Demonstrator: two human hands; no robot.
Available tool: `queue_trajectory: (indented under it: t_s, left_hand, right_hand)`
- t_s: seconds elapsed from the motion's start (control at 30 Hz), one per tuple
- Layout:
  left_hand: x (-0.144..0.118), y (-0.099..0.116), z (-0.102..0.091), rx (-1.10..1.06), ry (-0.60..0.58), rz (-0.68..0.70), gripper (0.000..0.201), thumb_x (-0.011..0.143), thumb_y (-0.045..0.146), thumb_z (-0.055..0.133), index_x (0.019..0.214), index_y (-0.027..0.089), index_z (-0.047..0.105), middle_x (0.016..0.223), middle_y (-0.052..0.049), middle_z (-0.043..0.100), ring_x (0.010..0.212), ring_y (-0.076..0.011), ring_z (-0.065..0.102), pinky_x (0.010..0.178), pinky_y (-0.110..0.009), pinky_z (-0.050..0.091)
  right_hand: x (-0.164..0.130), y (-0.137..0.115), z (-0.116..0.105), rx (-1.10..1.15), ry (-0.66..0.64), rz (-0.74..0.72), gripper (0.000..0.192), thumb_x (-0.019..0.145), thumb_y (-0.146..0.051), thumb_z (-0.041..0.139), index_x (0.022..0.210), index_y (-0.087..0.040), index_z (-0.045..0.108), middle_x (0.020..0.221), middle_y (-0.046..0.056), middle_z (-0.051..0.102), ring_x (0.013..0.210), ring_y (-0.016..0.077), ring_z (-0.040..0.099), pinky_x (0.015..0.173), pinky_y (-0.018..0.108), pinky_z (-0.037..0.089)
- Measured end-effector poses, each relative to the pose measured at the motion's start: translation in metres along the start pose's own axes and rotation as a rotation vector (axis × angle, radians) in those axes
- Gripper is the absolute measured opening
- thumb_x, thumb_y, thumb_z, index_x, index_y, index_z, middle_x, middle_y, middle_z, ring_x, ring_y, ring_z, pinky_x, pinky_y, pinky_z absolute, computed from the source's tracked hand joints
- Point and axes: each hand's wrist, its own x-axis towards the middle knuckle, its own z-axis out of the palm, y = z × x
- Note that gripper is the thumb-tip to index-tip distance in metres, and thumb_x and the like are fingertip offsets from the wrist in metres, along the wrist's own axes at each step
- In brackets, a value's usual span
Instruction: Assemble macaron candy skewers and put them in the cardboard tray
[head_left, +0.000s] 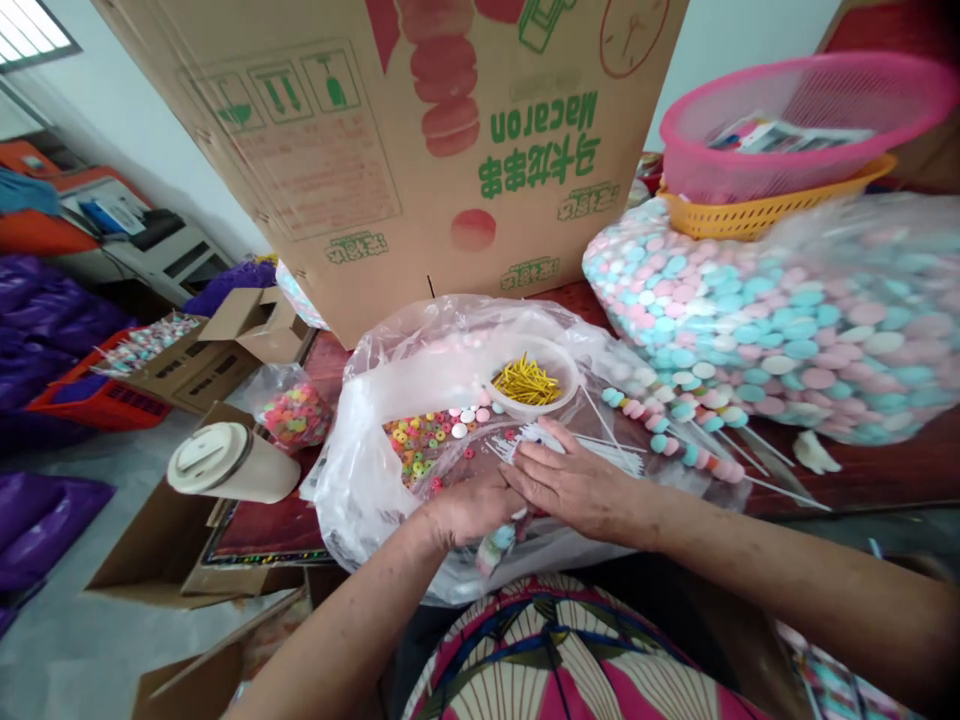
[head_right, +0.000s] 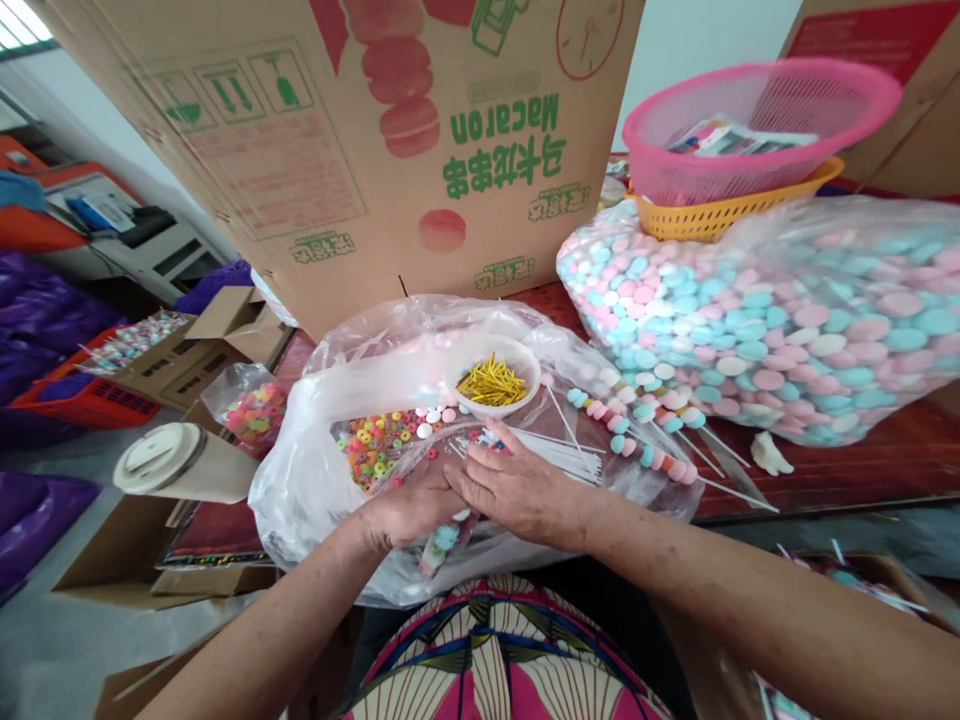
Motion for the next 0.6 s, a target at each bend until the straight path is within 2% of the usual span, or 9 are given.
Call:
queue_trajectory:
  t_s: [0.07, 0.13, 0.2, 0.27, 0.37, 0.4, 0.47, 0.53, 0.6]
  left_hand:
    - [-0.001, 0.004, -0.001, 0.037, -0.146, -0.095, 0.027, 0.084, 0.032, 0.045, 0.065, 0.018, 0.059, 0.058, -0.001, 0.058, 0.057, -0.0161, 0.055, 0.058, -0.027, 0.045]
    - [-0.005, 0.008, 0.001, 0.237, -0.173, -0.143, 0.025, 0.085, 0.037, 0.048, 0.076, 0.018, 0.062, 0.063, -0.002, 0.062, 0.059, -0.0179, 0.058, 0.056, -0.028, 0.046]
    - [-0.010, 0.009, 0.004, 0.569, -0.053, -0.104, 0.022, 0.086, 0.033, 0.050, 0.084, 0.016, 0.063, 0.076, -0.008, 0.067, 0.070, -0.0231, 0.062, 0.064, -0.033, 0.049]
    - [-0.017, 0.006, 0.009, 0.874, 0.112, 0.042, 0.018, 0.086, 0.020, 0.048, 0.088, 0.014, 0.064, 0.087, -0.014, 0.068, 0.082, -0.0281, 0.063, 0.076, -0.041, 0.050]
    - [-0.028, -0.008, 0.013, 1.013, 0.301, 0.298, 0.022, 0.087, 0.012, 0.043, 0.089, 0.014, 0.065, 0.086, -0.013, 0.067, 0.084, -0.0282, 0.062, 0.080, -0.045, 0.049]
    - [-0.031, -0.014, 0.014, 0.950, 0.369, 0.352, 0.023, 0.088, 0.013, 0.043, 0.089, 0.015, 0.065, 0.085, -0.012, 0.067, 0.081, -0.0268, 0.062, 0.079, -0.043, 0.049]
    - [-0.032, -0.027, 0.015, 0.669, 0.557, 0.368, 0.021, 0.089, 0.018, 0.046, 0.088, 0.017, 0.066, 0.084, -0.010, 0.068, 0.078, -0.0233, 0.062, 0.076, -0.038, 0.050]
    - [-0.029, -0.036, 0.015, 0.225, 0.788, 0.267, 0.016, 0.086, 0.025, 0.053, 0.085, 0.018, 0.067, 0.077, -0.006, 0.068, 0.071, -0.0189, 0.061, 0.069, -0.032, 0.050]
    - [-0.024, -0.040, 0.016, -0.255, 0.935, 0.100, 0.014, 0.078, 0.031, 0.063, 0.075, 0.018, 0.067, 0.061, -0.001, 0.062, 0.056, -0.0143, 0.056, 0.057, -0.026, 0.046]
  right_hand:
    - [0.001, -0.003, 0.006, -0.028, -0.076, -0.037, 0.029, 0.091, -0.010, 0.036, 0.101, -0.011, 0.063, 0.086, 0.011, 0.068, 0.090, 0.0245, 0.058, 0.102, 0.052, 0.033]
    - [0.001, -0.006, 0.013, 0.039, -0.173, -0.011, 0.022, 0.087, -0.010, 0.041, 0.086, -0.012, 0.063, 0.074, 0.010, 0.066, 0.078, 0.0234, 0.059, 0.096, 0.052, 0.038]
    - [0.003, -0.012, 0.018, 0.248, -0.277, 0.166, 0.015, 0.082, -0.012, 0.045, 0.076, -0.014, 0.059, 0.072, 0.010, 0.064, 0.073, 0.0225, 0.059, 0.083, 0.046, 0.047]
    - [0.008, -0.019, 0.020, 0.617, -0.339, 0.472, 0.016, 0.080, -0.014, 0.042, 0.068, -0.018, 0.050, 0.061, 0.004, 0.058, 0.061, 0.0185, 0.057, 0.067, 0.036, 0.051]
    - [0.019, -0.017, 0.015, 1.224, -0.457, 0.803, 0.025, 0.083, -0.013, 0.029, 0.061, -0.021, 0.038, 0.041, -0.006, 0.033, 0.041, 0.0128, 0.046, 0.051, 0.027, 0.049]
    - [0.023, -0.010, 0.012, 1.311, -0.512, 0.820, 0.027, 0.085, -0.015, 0.029, 0.061, -0.021, 0.040, 0.039, -0.007, 0.030, 0.038, 0.0120, 0.044, 0.048, 0.026, 0.048]
    - [0.033, 0.014, 0.005, 1.135, -0.485, 0.832, 0.032, 0.092, -0.025, 0.037, 0.064, -0.017, 0.052, 0.044, -0.005, 0.043, 0.043, 0.0112, 0.050, 0.049, 0.025, 0.049]
    - [0.043, 0.044, 0.001, 0.702, -0.281, 0.886, 0.028, 0.092, -0.036, 0.051, 0.082, -0.014, 0.063, 0.071, 0.000, 0.063, 0.063, 0.0130, 0.061, 0.060, 0.027, 0.053]
    - [0.052, 0.072, 0.002, 0.410, -0.108, 0.953, 0.029, 0.091, -0.039, 0.056, 0.106, -0.014, 0.062, 0.104, 0.005, 0.064, 0.088, 0.0185, 0.063, 0.076, 0.035, 0.054]
